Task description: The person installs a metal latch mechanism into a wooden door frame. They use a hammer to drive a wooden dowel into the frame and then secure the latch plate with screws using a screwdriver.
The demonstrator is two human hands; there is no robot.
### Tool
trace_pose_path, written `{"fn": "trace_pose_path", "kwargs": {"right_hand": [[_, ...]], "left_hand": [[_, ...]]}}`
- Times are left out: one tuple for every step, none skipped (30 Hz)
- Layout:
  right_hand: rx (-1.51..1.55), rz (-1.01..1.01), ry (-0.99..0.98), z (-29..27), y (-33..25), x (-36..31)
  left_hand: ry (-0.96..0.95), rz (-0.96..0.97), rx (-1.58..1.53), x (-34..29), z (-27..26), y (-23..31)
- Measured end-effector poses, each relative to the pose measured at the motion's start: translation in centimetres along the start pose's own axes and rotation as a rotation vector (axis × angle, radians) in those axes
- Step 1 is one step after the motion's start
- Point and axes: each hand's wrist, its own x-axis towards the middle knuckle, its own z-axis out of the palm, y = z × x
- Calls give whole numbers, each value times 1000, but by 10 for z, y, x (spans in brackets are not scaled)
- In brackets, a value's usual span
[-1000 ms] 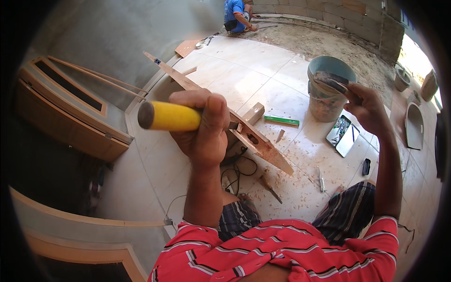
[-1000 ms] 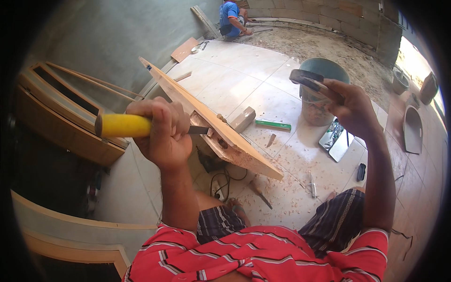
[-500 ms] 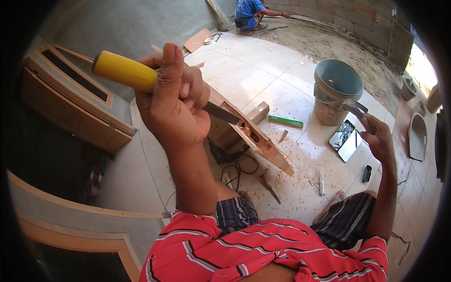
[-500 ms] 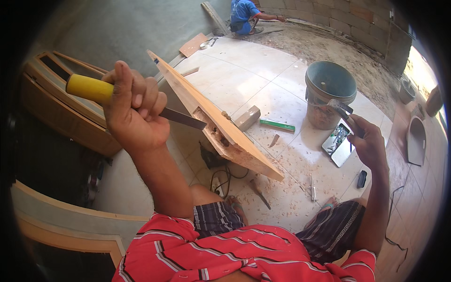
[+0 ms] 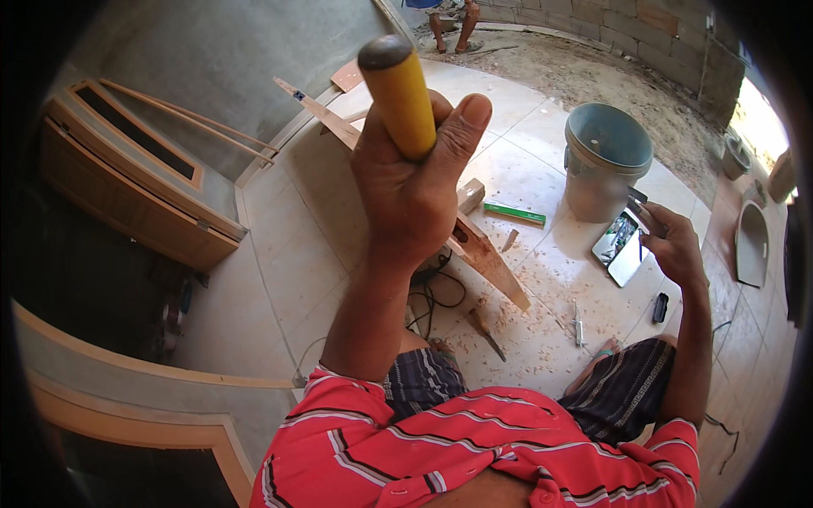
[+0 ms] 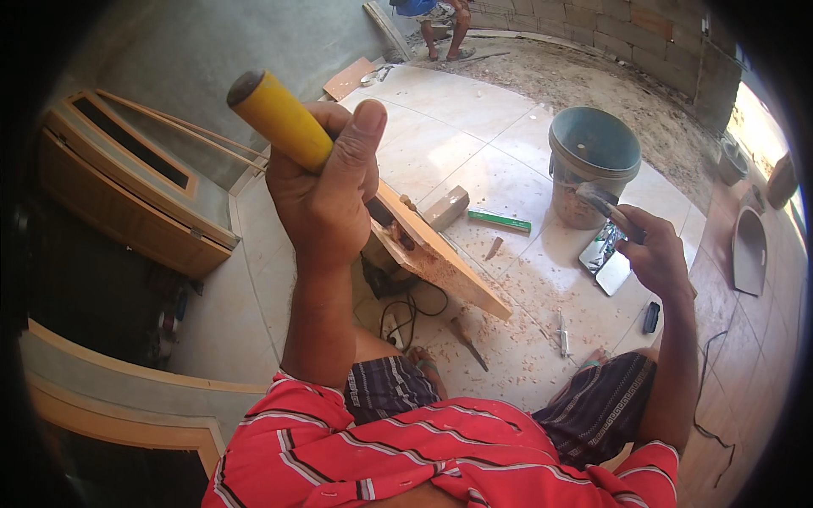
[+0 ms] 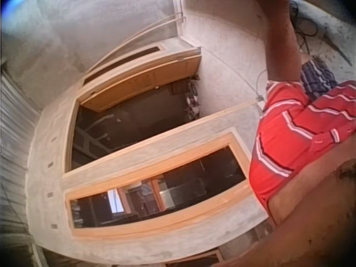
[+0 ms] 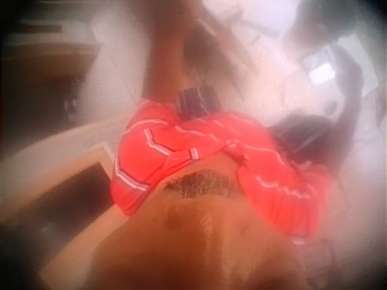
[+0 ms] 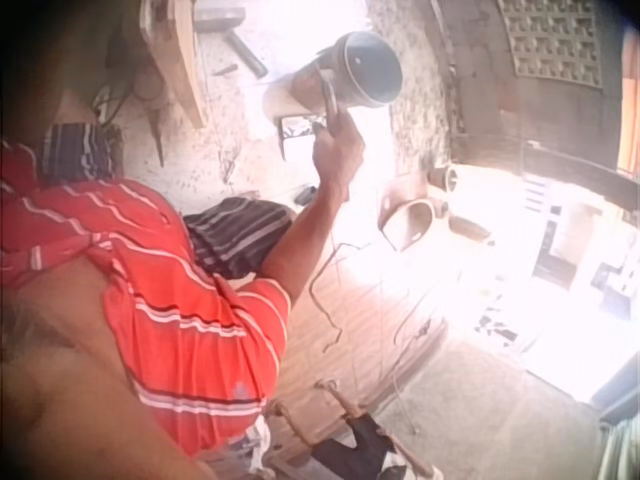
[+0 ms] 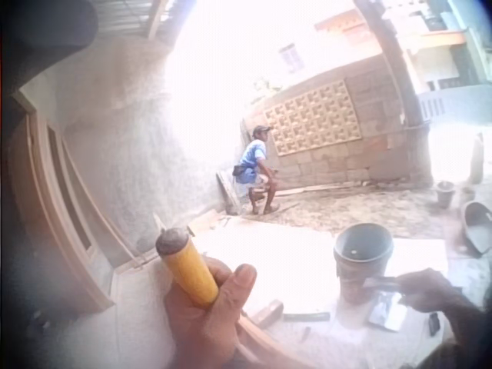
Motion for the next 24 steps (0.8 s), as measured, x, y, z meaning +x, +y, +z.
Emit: {"fn": "trace_pose_path", "kwargs": {"right_hand": [[-15, -6, 0, 0, -3, -1], [-31, -12, 0, 0, -5, -2], [-22, -14, -8, 1, -6, -2], [-15, -12, -15, 1, -6, -2], [-7, -12, -22, 1, -6, -3], [-19, 13, -43, 1, -10, -4], [-31, 38, -65, -2, -17, -5], [-44, 68, -81, -4, -20, -7], [-48, 54, -72, -5, -14, -6], [-48, 36, -69, -4, -7, -4], [-50, 16, -66, -3, -4, -4], [-47, 28, -59, -2, -4, -5], [-44, 35, -51, -2, -5, -5], [-41, 44, -42, -2, -6, -5], [-49, 45, -47, -3, -7, -4], [-57, 48, -49, -3, -6, -4], [-64, 52, -51, -4, -6, -4], [-75, 61, -56, -5, -6, -4], [-82, 67, -64, -5, -10, -3], [-90, 72, -72, -5, -13, -3], [-89, 73, -73, -6, -16, -3], [-90, 78, -74, -6, -18, -4], [-91, 82, -75, -5, -18, -4], [-97, 66, -81, -5, -16, -4]], "left_hand": [[-24, 32, 29, -1, 2, -1], [-48, 64, 59, -2, 2, -4], [-71, 96, 90, -4, 2, -6], [-69, 54, 118, -6, 3, -8], [-63, -20, 18, -8, 3, -5], [-55, -94, -81, -9, 1, 3], [-46, -168, -181, -8, -2, 11], [-63, -174, -317, -5, -9, 21], [-69, -156, -365, 2, -16, 30], [-12, -106, -352, 8, -21, 39], [48, -54, -340, 13, -25, 45], [71, -11, -301, 16, -31, 45], [95, 36, -262, 21, -36, 43], [117, 83, -223, 23, -39, 40], [116, 56, -240, 22, -40, 37], [111, 29, -260, 20, -41, 30], [106, 1, -279, 18, -42, 24], [107, -23, -257, 14, -40, 16], [110, -46, -230, 9, -39, 8], [113, -68, -202, 6, -38, 3], [98, -68, -189, 4, -37, -1], [81, -71, -178, 2, -36, -6], [66, -74, -166, 1, -36, -8], [30, -66, -150, 2, -35, -6]]}}
